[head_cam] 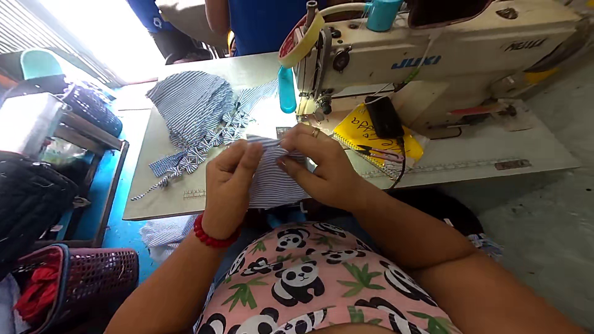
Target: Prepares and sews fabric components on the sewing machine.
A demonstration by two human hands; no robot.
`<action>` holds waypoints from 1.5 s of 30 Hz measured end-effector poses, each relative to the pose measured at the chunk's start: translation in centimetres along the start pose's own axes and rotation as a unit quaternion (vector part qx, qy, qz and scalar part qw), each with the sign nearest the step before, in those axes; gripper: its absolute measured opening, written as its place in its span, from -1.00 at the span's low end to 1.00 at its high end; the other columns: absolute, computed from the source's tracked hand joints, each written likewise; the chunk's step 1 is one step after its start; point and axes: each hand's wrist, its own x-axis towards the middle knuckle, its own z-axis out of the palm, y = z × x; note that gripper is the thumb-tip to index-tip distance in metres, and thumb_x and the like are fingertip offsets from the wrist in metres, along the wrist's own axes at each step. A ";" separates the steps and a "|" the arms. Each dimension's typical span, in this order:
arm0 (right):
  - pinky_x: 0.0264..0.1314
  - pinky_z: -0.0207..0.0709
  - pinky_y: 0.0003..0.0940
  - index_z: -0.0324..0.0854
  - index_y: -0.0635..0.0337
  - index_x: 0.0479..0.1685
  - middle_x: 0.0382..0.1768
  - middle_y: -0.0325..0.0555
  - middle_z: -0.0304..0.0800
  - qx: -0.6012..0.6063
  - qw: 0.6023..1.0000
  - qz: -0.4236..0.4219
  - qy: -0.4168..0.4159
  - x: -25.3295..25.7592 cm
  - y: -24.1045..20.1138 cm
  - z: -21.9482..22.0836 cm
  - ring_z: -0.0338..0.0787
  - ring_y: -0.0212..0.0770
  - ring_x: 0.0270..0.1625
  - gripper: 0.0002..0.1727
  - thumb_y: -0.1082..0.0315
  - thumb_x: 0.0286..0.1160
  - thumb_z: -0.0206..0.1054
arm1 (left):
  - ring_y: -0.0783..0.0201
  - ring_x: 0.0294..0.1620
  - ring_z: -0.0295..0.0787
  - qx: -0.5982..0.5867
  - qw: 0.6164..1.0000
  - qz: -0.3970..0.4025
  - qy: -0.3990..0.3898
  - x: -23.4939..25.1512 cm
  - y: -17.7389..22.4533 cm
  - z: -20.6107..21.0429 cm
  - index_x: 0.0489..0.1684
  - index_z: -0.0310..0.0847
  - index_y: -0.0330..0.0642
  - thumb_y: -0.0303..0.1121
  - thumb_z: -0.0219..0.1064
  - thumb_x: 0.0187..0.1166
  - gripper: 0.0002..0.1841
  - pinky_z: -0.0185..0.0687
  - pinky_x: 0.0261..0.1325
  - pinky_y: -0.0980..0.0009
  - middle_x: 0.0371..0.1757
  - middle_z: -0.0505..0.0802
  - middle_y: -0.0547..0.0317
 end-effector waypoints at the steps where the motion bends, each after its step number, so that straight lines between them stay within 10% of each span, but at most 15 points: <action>1: 0.02 0.64 -0.46 0.76 0.30 -0.10 -0.12 -0.06 0.74 -0.013 1.000 0.010 -0.009 -0.1 0.0 -0.1 0.74 -0.32 -0.01 -0.80 0.40 0.58 0.24 | 0.68 -0.17 0.70 0.020 1.000 0.012 -0.009 -0.3 -0.2 -0.1 -0.21 0.69 0.07 -0.03 0.09 0.84 -0.68 0.66 -0.08 0.65 -0.22 0.76 0.59; 3: -0.07 0.65 -0.39 0.76 0.27 -0.13 -0.18 -0.09 0.74 -0.031 0.999 0.018 -0.034 -0.1 0.0 -0.3 0.75 -0.29 -0.08 -0.82 0.39 0.58 0.25 | 0.59 0.02 0.76 0.051 0.998 0.038 -0.029 -0.6 -0.1 -0.3 0.00 0.73 -0.06 0.06 0.27 0.70 -0.63 0.74 0.09 0.56 -0.01 0.81 0.48; 5: -0.11 0.64 -0.39 0.77 0.24 -0.16 -0.20 -0.09 0.74 -0.045 0.998 0.013 -0.051 -0.1 -0.1 -0.3 0.75 -0.27 -0.10 -0.82 0.38 0.56 0.26 | 0.53 -0.04 0.81 0.069 0.997 0.038 -0.009 -0.6 0.3 0.0 0.00 0.73 -0.21 -0.29 0.47 0.56 -0.78 0.78 0.07 0.54 -0.01 0.85 0.36; 13: 0.06 0.61 -0.12 0.80 0.13 -0.38 -0.14 -0.12 0.82 -0.047 0.984 0.071 -0.154 -3.7 2.8 -1.2 0.78 -0.19 -0.03 -0.80 0.19 0.41 0.47 | 0.65 -0.15 0.76 0.098 0.993 0.063 0.027 0.4 0.6 -3.0 0.04 0.73 -0.09 -0.43 0.40 0.62 -0.86 0.70 -0.03 0.69 -0.06 0.84 0.55; 20: 0.13 0.64 -0.55 0.63 0.22 -0.27 -0.17 -0.21 0.72 0.096 0.990 0.089 0.048 -6.3 3.5 -1.3 0.72 -0.48 0.02 -0.80 0.30 0.68 0.24 | 0.59 -0.14 0.82 0.037 0.996 0.024 0.079 -0.7 -1.2 -4.5 0.02 0.74 0.08 -0.37 0.48 0.57 -0.83 0.76 0.01 0.64 -0.11 0.87 0.60; 28: 0.02 0.67 -0.55 0.73 0.25 -0.37 -0.22 -0.07 0.81 0.025 0.999 0.014 -0.043 -8.1 2.7 1.9 0.79 -0.35 -0.07 -0.78 0.27 0.53 0.45 | 0.57 -0.16 0.81 0.016 0.993 -0.001 0.118 -0.8 -1.2 -4.5 0.00 0.70 0.13 -0.40 0.45 0.58 -0.83 0.79 -0.02 0.60 -0.15 0.84 0.59; 45: 0.00 0.76 -0.55 0.61 0.37 0.04 -0.17 -0.13 0.80 0.066 0.982 0.141 0.108 -7.3 2.5 0.6 0.81 -0.48 -0.15 -0.80 0.50 0.52 0.38 | 0.55 -0.14 0.83 -0.047 0.991 -0.027 0.124 -1.7 -3.2 -5.3 0.01 0.73 0.11 -0.40 0.46 0.57 -0.83 0.81 0.00 0.58 -0.12 0.87 0.54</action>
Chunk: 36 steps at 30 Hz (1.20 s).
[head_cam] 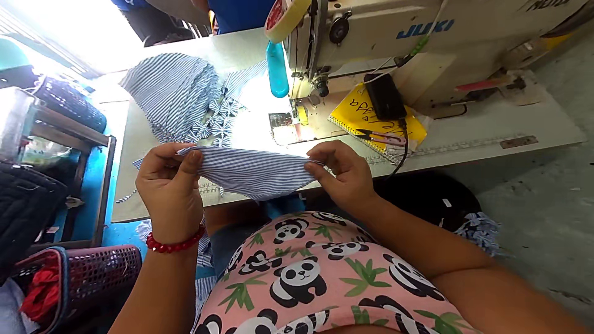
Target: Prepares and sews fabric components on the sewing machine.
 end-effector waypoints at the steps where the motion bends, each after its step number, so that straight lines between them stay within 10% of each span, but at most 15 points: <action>1: 0.00 0.76 -0.56 0.59 0.36 0.10 -0.17 -0.15 0.81 0.006 1.000 0.008 0.000 0.0 -0.2 0.0 0.81 -0.48 -0.16 -0.75 0.50 0.51 0.40 | 0.56 -0.14 0.83 -0.003 1.000 -0.001 0.002 0.0 -0.1 -0.1 0.00 0.73 0.11 -0.40 0.46 0.57 -0.83 0.80 -0.01 0.59 -0.13 0.86 0.55; 7: 0.04 0.76 -0.55 0.53 0.37 0.30 -0.14 -0.17 0.87 0.041 0.998 0.037 -0.020 0.2 -0.8 -0.4 0.85 -0.48 -0.13 -0.60 0.54 0.49 0.40 | 0.56 -0.15 0.83 -0.016 1.000 -0.014 0.015 0.0 -0.5 -0.4 -0.01 0.75 0.13 -0.43 0.45 0.57 -0.81 0.81 -0.01 0.59 -0.14 0.88 0.55; 30: -0.06 0.78 -0.59 0.73 0.06 0.00 -0.16 -0.42 0.86 0.087 0.994 0.070 -0.020 0.6 0.0 -0.5 0.83 -0.54 -0.20 -0.78 0.50 0.44 0.46 | 0.56 -0.18 0.83 -0.058 0.997 -0.034 0.028 -0.7 -1.1 -0.8 0.00 0.77 0.10 -0.46 0.46 0.55 -0.80 0.80 -0.06 0.59 -0.16 0.88 0.50; 36: -0.20 0.70 -0.51 0.48 0.22 0.20 -0.37 -0.31 0.77 0.032 0.963 0.225 -0.146 -2.2 -0.2 1.0 0.75 -0.51 -0.36 -0.68 0.37 0.54 0.38 | 0.58 -0.26 0.77 0.073 0.990 -0.118 -0.025 4.2 -2.6 1.0 -0.13 0.63 -0.06 -0.48 0.44 0.52 -0.87 0.77 -0.07 0.53 -0.30 0.82 0.50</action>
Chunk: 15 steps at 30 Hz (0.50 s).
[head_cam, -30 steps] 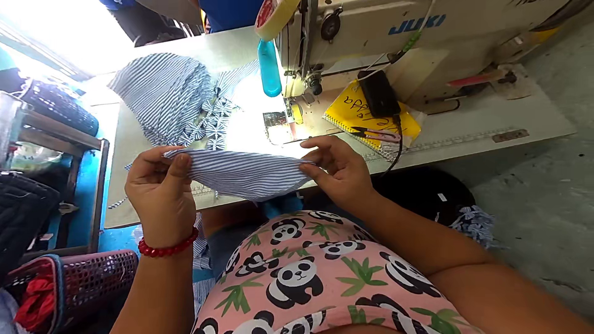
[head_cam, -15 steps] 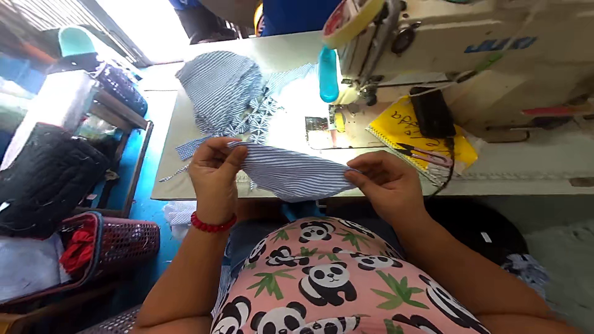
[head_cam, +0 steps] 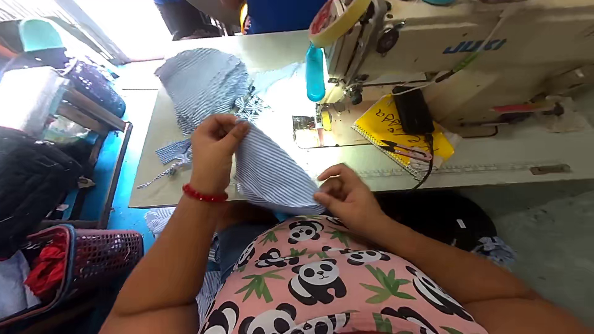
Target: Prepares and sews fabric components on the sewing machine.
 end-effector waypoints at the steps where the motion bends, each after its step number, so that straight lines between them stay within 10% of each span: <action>1: -0.20 0.68 -0.44 0.45 0.26 0.24 -0.37 -0.24 0.74 -0.069 0.996 0.037 -0.043 -0.3 0.2 0.1 0.73 -0.43 -0.36 -0.64 0.29 0.59 0.34 | 0.55 -0.27 0.74 0.078 0.996 0.015 -0.044 1.6 -0.9 1.2 -0.11 0.66 -0.22 -0.46 0.46 0.48 -0.86 0.73 -0.06 0.50 -0.29 0.80 0.38; 4: -0.08 0.67 0.06 0.63 0.30 0.18 -0.40 0.02 0.77 -0.309 0.947 0.039 -0.072 -0.5 -0.2 -0.5 0.80 0.03 -0.27 -0.60 0.13 0.63 0.32 | 0.25 -0.19 0.82 0.276 0.937 0.063 -0.205 5.3 -4.3 6.4 -0.14 0.80 -0.27 -0.34 0.46 0.53 -0.83 0.70 0.05 0.15 -0.23 0.89 0.07; 7: -0.09 0.65 0.14 0.81 0.11 0.10 -0.25 0.01 0.82 -0.444 0.887 -0.113 0.058 1.0 1.7 -2.4 0.81 0.12 -0.13 -0.54 -0.08 0.58 0.32 | 0.00 0.07 0.82 0.345 0.886 0.068 -0.301 7.0 -6.3 10.3 -0.10 0.83 -0.19 -0.31 0.41 0.61 -0.84 0.58 0.27 -0.15 -0.12 0.90 0.00; 11: 0.74 -0.09 0.48 0.73 -0.19 0.42 0.73 -0.22 0.44 -0.504 0.851 -0.145 0.014 4.5 4.8 -5.0 0.21 0.16 0.83 -0.47 -0.18 0.69 0.09 | -0.07 0.26 0.73 0.402 0.871 0.081 -0.269 7.7 -7.4 11.9 0.08 0.80 -0.05 -0.14 0.44 0.59 -0.73 0.46 0.42 -0.15 0.02 0.89 0.02; 15: 0.77 -0.44 0.58 0.66 -0.10 0.51 0.74 -0.34 0.42 -0.476 0.871 -0.119 -0.029 4.5 5.6 -5.2 0.01 0.04 0.92 -0.38 -0.18 0.72 -0.04 | -0.30 0.48 0.62 0.471 0.827 0.194 -0.236 3.2 -6.0 11.1 0.51 0.57 -0.31 -0.23 0.26 0.70 -0.52 0.42 0.47 -0.32 0.46 0.71 -0.28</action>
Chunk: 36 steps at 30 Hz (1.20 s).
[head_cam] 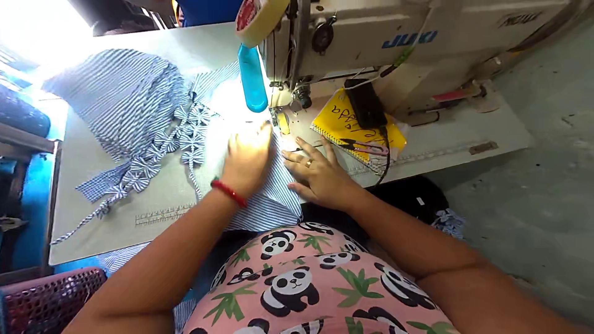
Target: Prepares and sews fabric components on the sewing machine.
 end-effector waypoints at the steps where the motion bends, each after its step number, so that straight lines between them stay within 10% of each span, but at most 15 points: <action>1: 0.77 -0.47 0.59 0.65 -0.10 0.52 0.72 -0.34 0.45 0.009 1.000 0.001 -0.004 0.0 0.0 0.1 0.00 0.03 0.92 -0.38 -0.18 0.72 -0.05 | -0.26 0.54 0.59 0.018 0.999 0.029 -0.011 -1.4 0.6 0.4 0.54 0.54 -0.34 -0.23 0.17 0.73 -0.51 0.41 0.50 -0.27 0.53 0.66 -0.28; 10: 0.77 -0.52 0.58 0.66 -0.10 0.48 0.74 -0.38 0.42 0.042 0.998 0.040 -0.018 1.3 0.3 0.0 -0.03 -0.03 0.93 -0.39 -0.20 0.64 0.04 | -0.05 0.76 0.36 0.006 0.997 0.060 -0.048 -1.8 -1.0 1.5 0.58 0.55 -0.15 -0.04 -0.12 0.72 -0.40 -0.31 0.77 -0.41 0.68 0.56 -0.03; 24: 0.80 -0.61 0.52 0.68 -0.10 0.44 0.75 -0.34 0.40 0.040 0.998 0.052 -0.003 2.5 0.8 0.1 -0.08 -0.05 0.94 -0.41 -0.17 0.63 0.02 | -0.08 0.80 0.29 0.010 0.997 0.058 -0.053 -0.4 -2.2 1.6 0.62 0.53 -0.07 0.00 -0.17 0.73 -0.38 -0.54 0.67 -0.61 0.71 0.54 0.04; 28: 0.84 0.00 0.27 0.80 0.12 0.15 0.54 -0.02 0.63 0.085 0.988 0.026 0.123 1.2 1.7 -0.9 0.35 0.09 0.77 -0.61 0.10 0.67 0.16 | -0.08 0.81 0.27 0.005 0.996 0.065 -0.059 -0.5 -2.2 1.5 0.64 0.52 -0.04 -0.02 -0.16 0.73 -0.39 -0.54 0.64 -0.65 0.73 0.52 0.09; 31: 0.49 0.50 -0.02 0.76 0.28 0.13 0.30 0.20 0.72 0.029 0.970 0.086 0.226 -1.4 4.4 -3.7 0.66 0.09 0.43 -0.67 0.26 0.70 0.20 | -0.08 0.81 0.26 -0.005 0.996 0.069 -0.063 -0.5 -2.4 1.5 0.66 0.52 0.06 -0.04 -0.15 0.74 -0.41 -0.54 0.61 -0.68 0.73 0.53 0.15; 36: 0.61 0.33 0.17 0.58 0.36 0.40 0.42 0.50 0.52 -0.130 0.896 0.308 0.292 -6.1 12.0 -8.1 0.49 0.41 0.53 -0.48 0.10 0.75 0.13 | -0.08 0.79 0.32 -0.009 0.996 0.069 -0.057 -0.3 -2.6 1.5 0.68 0.50 0.13 -0.01 -0.19 0.74 -0.40 -0.54 0.59 -0.72 0.71 0.56 0.14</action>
